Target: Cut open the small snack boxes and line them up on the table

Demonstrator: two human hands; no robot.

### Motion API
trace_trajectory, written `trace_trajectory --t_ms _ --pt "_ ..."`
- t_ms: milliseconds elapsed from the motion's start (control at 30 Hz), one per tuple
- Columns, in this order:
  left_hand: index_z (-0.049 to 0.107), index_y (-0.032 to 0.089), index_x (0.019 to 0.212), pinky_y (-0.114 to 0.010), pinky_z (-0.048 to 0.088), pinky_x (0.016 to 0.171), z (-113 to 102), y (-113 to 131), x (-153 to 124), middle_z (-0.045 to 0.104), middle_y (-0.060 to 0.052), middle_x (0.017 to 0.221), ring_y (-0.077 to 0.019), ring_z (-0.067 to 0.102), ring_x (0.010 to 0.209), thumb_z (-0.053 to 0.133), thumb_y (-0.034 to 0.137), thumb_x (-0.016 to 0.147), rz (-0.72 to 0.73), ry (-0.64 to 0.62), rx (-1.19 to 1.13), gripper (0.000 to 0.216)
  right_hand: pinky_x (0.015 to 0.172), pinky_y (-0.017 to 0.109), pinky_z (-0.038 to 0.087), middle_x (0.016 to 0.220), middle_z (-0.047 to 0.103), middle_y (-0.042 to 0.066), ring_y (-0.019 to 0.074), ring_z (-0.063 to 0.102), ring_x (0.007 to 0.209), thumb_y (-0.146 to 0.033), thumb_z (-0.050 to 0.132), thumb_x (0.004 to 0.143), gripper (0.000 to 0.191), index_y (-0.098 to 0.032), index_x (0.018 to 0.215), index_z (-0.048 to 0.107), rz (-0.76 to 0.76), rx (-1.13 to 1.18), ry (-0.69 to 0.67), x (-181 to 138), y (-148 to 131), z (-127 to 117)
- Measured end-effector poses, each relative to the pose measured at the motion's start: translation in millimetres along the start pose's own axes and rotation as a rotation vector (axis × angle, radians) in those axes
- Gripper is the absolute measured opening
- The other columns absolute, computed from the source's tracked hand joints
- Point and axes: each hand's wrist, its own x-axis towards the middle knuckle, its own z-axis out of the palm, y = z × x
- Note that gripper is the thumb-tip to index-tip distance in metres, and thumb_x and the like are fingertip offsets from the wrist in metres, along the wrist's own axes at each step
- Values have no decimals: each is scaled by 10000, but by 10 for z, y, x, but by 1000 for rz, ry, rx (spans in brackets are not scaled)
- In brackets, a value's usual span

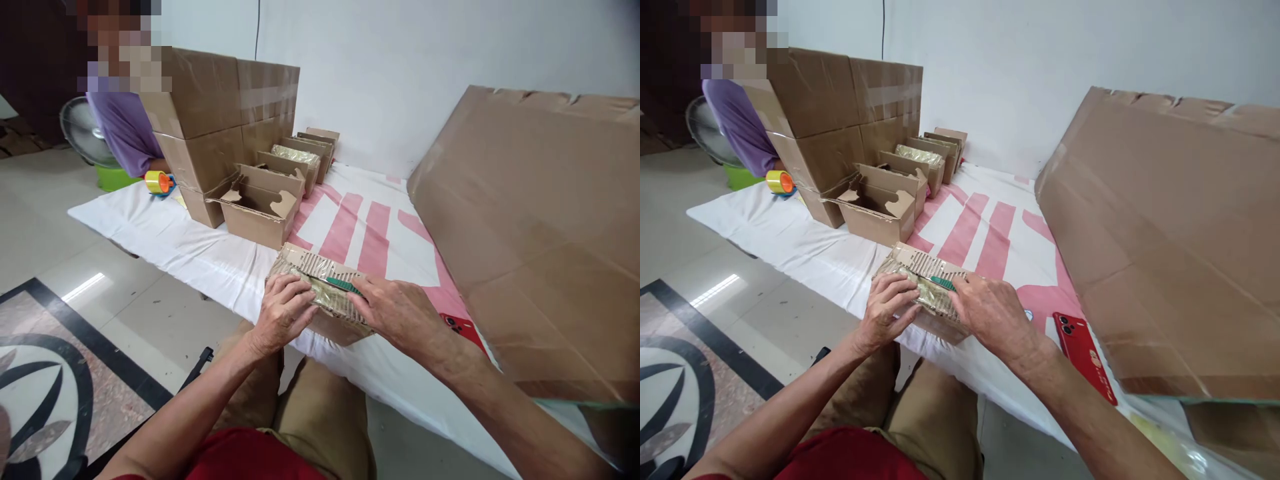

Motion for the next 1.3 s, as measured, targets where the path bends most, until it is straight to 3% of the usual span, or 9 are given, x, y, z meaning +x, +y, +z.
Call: trace_trajectory --t_ms 200,767,1033,1167,1300 --pt "724 223 1043 -461 495 1011 2 14 8 802 -56 1044 -257 694 1109 700 252 926 -22 -8 -2 123 608 313 351 1063 775 83 256 747 897 -303 504 1068 210 -197 1118 679 -40 -2 -13 -10 5 34" --pt "732 229 1020 -463 498 990 48 23 40 806 -55 1038 -254 698 1102 693 268 931 -51 -39 -11 104 568 298 313 933 785 108 252 752 851 -299 511 1051 220 -175 1114 682 -91 -83 -22 85 101 -44" --pt "724 228 1005 -461 508 975 32 57 31 803 -51 1024 -255 698 1092 703 244 917 -42 -11 -17 92 590 308 369 1052 787 106 270 761 861 -311 460 1059 277 -186 1105 703 -46 -100 -144 -30 332 122" --pt "722 233 1044 -468 496 1006 -4 77 -1 799 -54 1051 -258 687 1120 709 214 905 -42 -28 -24 141 636 311 416 1053 785 71 250 752 878 -341 443 1060 305 -221 1152 707 -60 23 -70 -161 435 123" --pt "722 243 1055 -477 485 1024 4 76 -3 797 -54 1052 -262 687 1117 717 215 893 -50 -33 -26 164 648 338 452 974 797 60 250 731 804 -405 431 1029 361 -244 1057 754 -54 177 69 -325 644 17"
